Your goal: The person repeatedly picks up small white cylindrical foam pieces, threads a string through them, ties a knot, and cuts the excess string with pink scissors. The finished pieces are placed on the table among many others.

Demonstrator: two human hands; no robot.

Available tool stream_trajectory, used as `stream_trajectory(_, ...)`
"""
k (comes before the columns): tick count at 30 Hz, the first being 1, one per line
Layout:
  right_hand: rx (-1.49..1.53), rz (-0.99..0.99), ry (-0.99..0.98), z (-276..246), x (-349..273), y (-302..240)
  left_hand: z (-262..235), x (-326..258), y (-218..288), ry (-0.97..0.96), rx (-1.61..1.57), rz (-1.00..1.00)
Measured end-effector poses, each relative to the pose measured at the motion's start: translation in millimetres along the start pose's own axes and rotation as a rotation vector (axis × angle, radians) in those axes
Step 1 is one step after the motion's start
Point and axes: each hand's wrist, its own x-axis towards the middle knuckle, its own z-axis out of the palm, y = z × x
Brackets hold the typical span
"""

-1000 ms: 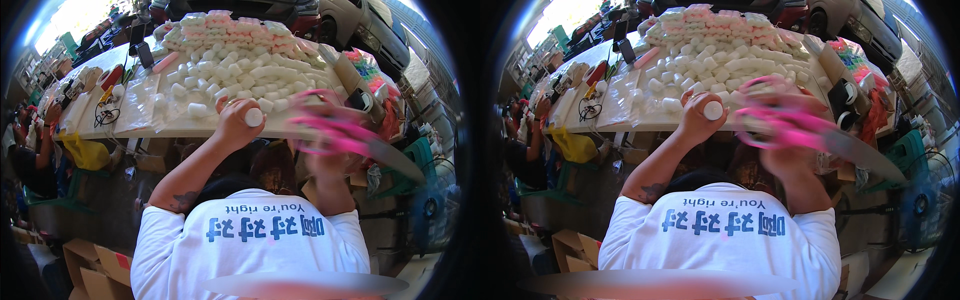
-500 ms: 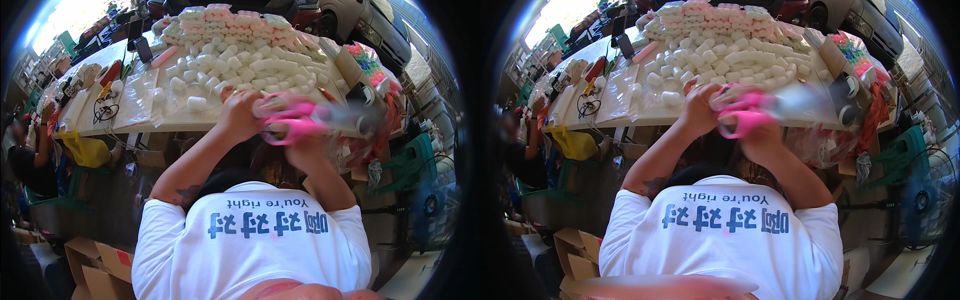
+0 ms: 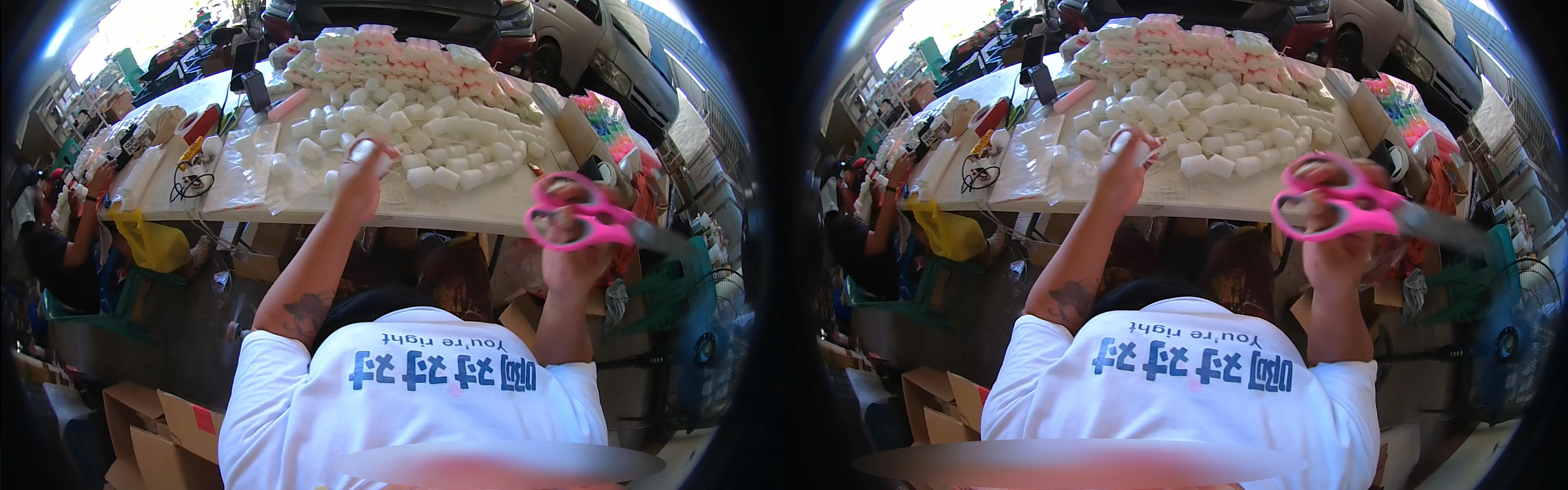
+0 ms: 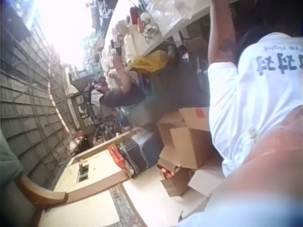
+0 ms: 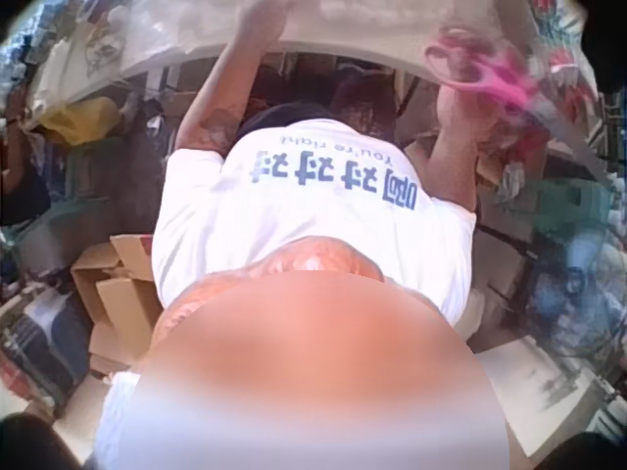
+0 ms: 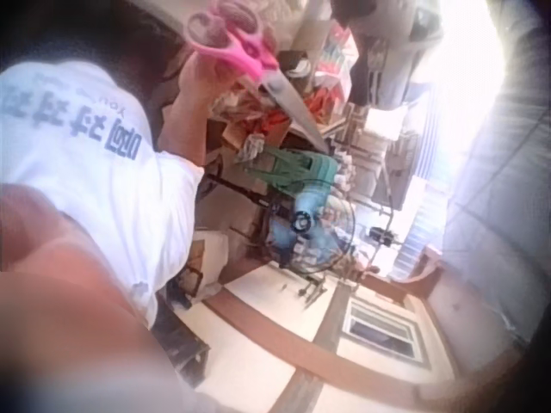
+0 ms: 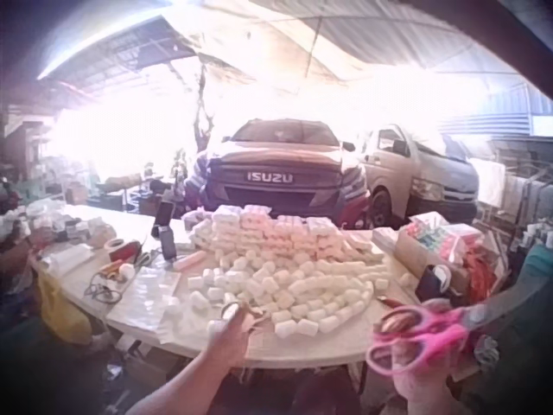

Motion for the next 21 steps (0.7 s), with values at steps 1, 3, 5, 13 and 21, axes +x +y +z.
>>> stream_trajectory(1,0.018,0.07,0.001,-5.7,-10.8,11.0,-4.4,5.1,4.0,0.047,-0.326,-0.076)
stream_trajectory(3,-0.026,0.428,-0.201,-10.0,-38.0,41.4,-8.2,6.9,6.7,0.015,-0.451,-0.111)
stream_trajectory(5,0.019,0.8,-0.421,-13.1,-55.1,72.8,-5.2,3.8,4.1,-0.024,-0.535,-0.093)
stream_trajectory(13,-0.007,0.841,-0.503,1.6,-51.6,118.6,8.2,3.0,-8.1,-0.096,-0.504,-0.075)
stream_trajectory(21,0.023,0.839,-0.357,18.3,-42.9,127.9,0.8,4.0,-25.1,-0.134,-0.511,-0.086)
